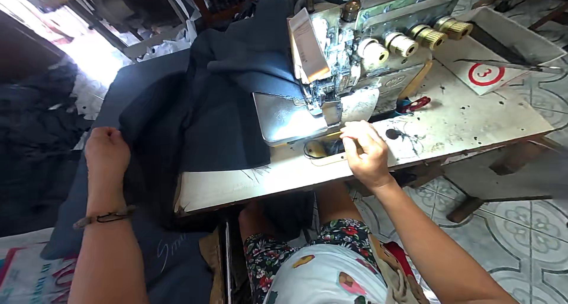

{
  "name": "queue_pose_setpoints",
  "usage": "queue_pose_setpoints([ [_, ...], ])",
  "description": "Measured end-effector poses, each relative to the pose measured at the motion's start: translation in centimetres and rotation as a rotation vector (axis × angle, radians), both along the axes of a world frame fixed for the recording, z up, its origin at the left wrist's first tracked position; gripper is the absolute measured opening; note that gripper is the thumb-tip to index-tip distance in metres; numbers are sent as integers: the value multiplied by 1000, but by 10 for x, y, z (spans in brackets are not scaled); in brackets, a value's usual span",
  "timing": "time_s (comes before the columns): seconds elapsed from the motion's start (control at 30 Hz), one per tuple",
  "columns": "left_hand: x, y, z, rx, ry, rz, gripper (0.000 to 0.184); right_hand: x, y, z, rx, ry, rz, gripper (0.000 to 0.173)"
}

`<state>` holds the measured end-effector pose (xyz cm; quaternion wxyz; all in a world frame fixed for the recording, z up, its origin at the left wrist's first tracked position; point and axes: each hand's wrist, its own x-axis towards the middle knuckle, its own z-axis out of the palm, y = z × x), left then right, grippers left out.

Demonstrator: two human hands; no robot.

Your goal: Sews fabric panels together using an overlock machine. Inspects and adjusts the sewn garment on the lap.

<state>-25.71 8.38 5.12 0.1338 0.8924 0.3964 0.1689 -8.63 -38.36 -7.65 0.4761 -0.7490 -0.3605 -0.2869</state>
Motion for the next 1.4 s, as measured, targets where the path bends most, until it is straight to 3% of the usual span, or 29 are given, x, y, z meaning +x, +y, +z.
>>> queue_pose_setpoints([
  [0.13,3,-26,6,-53,-75,-96,44,-51,-21,-2,-64,93,259,23],
  [0.23,-12,-28,-22,-65,-56,-168,48,-96,-71,-34,-527,560,495,30],
  [0.3,-14,-25,-46,-81,-68,-179,47,-109,-113,-75,-694,1029,445,34],
  [0.37,-11,-30,-60,-25,-91,-177,45,-125,-154,-121,-634,1381,301,41],
  [0.47,-8,-31,-67,90,-73,-220,44,-157,-183,-142,-433,1601,162,47],
  [0.57,-17,-36,-66,197,-186,-300,52,-167,-179,-128,-410,1589,172,50],
  [0.67,-29,-103,-39,197,-324,-585,55,-160,-167,-120,-429,1559,208,45],
  [0.8,-59,-253,-38,-306,-168,-1303,29,-143,-136,-105,-385,1607,292,37],
  [0.9,-54,-314,-65,-511,-87,-1701,34,-130,-103,-91,-213,1710,313,26],
  [1.0,-41,-328,-88,-540,-77,-1784,24,-123,-79,-89,-106,1784,211,32],
  [1.07,-36,-328,-93,-569,-92,-1799,14,-121,-73,-99,-340,1623,240,34],
  [1.13,-38,-324,-95,-603,-103,-1795,18,-117,-74,-104,-713,1430,373,41],
  [1.2,-43,-317,-96,-657,-104,-1786,19,-116,-75,-102,-908,1369,466,45],
  [1.27,-48,-309,-95,-717,-60,-1801,17,-115,-72,-97,-950,1374,475,47],
  [1.37,-51,-309,-97,-803,94,-1843,36,-116,-73,-99,-939,1335,510,50],
  [1.4,-51,-313,-102,-805,126,-1834,35,-116,-73,-98,-940,1299,525,52],
])
